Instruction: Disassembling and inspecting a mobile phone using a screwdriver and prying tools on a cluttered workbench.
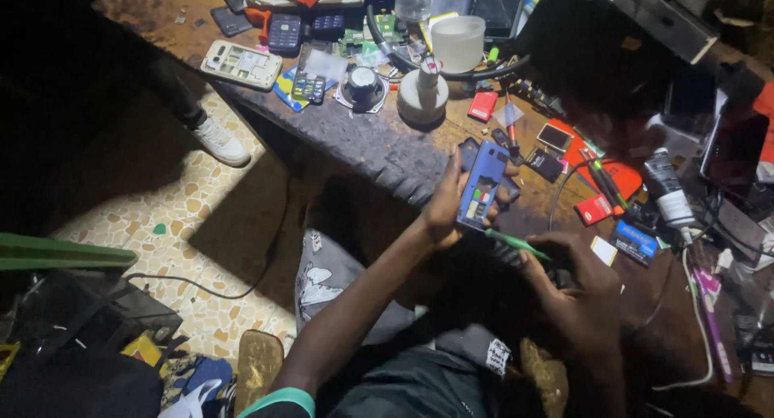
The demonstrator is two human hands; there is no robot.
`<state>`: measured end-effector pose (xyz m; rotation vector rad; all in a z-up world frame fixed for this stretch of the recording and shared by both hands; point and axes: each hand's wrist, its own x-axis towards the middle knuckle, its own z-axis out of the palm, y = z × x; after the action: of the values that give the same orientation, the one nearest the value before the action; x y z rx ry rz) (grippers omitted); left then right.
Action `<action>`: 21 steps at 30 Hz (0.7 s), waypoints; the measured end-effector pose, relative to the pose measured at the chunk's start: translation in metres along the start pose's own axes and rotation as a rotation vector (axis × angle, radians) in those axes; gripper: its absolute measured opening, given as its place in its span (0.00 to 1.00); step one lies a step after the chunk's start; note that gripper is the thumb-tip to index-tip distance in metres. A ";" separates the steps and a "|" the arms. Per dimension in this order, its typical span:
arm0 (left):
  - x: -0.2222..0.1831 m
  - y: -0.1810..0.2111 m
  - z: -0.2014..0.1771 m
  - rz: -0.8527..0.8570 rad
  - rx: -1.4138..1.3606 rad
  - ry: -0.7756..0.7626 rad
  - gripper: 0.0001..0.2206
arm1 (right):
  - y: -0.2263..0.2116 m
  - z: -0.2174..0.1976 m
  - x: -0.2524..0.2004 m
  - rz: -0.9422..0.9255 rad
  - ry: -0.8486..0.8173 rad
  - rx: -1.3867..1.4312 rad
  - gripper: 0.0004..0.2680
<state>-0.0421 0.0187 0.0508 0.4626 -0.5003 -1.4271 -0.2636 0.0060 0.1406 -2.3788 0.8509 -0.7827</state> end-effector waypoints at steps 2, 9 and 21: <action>0.001 0.000 -0.003 0.003 -0.017 0.002 0.45 | 0.005 0.000 0.000 -0.003 0.000 0.023 0.06; 0.000 -0.002 -0.009 -0.001 -0.040 0.015 0.43 | 0.003 -0.001 0.000 -0.044 -0.021 -0.064 0.06; 0.004 -0.006 -0.009 0.032 -0.016 0.064 0.40 | 0.013 -0.001 -0.003 -0.064 -0.060 -0.154 0.07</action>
<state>-0.0414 0.0146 0.0397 0.4843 -0.4430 -1.3800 -0.2716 -0.0008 0.1319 -2.5626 0.8419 -0.6893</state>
